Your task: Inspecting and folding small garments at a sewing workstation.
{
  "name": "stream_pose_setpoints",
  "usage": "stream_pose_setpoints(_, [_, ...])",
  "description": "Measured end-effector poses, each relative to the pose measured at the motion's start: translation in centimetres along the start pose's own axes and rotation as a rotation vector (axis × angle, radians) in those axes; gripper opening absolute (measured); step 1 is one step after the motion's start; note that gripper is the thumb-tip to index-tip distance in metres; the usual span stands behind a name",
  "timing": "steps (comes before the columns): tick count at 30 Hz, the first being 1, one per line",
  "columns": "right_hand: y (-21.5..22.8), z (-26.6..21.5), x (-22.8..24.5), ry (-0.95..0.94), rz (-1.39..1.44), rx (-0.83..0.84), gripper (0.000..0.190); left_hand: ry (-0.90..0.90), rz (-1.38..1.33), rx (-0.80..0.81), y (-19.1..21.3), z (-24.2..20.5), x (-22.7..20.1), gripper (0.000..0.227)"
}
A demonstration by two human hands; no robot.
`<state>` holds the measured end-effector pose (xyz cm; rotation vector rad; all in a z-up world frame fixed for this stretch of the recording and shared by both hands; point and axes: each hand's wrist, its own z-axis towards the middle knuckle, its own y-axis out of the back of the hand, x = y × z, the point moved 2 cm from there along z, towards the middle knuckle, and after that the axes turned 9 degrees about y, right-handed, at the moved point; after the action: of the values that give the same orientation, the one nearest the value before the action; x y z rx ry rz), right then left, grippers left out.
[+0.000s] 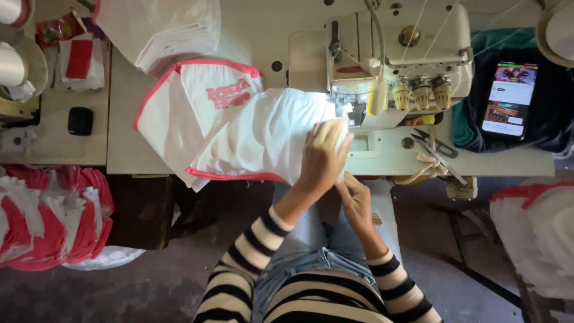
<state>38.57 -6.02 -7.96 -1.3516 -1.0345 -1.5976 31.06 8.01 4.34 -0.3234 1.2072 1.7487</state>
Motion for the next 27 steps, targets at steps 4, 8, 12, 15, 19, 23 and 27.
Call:
stream_pose_setpoints(4, [0.4,1.4,1.3,-0.023,-0.013,-0.029,0.022,0.021,0.188,0.066,2.5,0.4,-0.8,0.065])
stream_pose_setpoints(8, [0.5,5.0,-1.7,-0.078,-0.094,-0.022,0.035,-0.065,0.316,0.095,0.9,2.4,2.7,0.06])
stream_pose_setpoints(12, [0.4,7.8,-1.7,-0.081,0.048,-0.086,0.024,-0.092,0.347,0.069,-1.2,3.9,6.0,0.057])
stream_pose_setpoints(15, [1.0,6.3,-2.9,-0.128,0.063,-0.097,0.024,-0.096,0.212,0.093,0.4,2.0,5.6,0.052])
stream_pose_setpoints(19, [0.8,4.2,0.2,-0.142,-0.037,-0.154,0.015,-0.181,0.02,0.026,4.6,-1.9,2.1,0.03])
stream_pose_setpoints(23, [0.5,3.2,5.5,-0.183,0.164,-0.312,0.008,-0.189,0.026,0.091,6.1,-7.2,-0.6,0.035])
stream_pose_setpoints(27, [0.6,2.8,9.5,-0.141,0.191,-0.284,0.012,-0.216,0.109,0.093,2.9,-10.8,2.0,0.038])
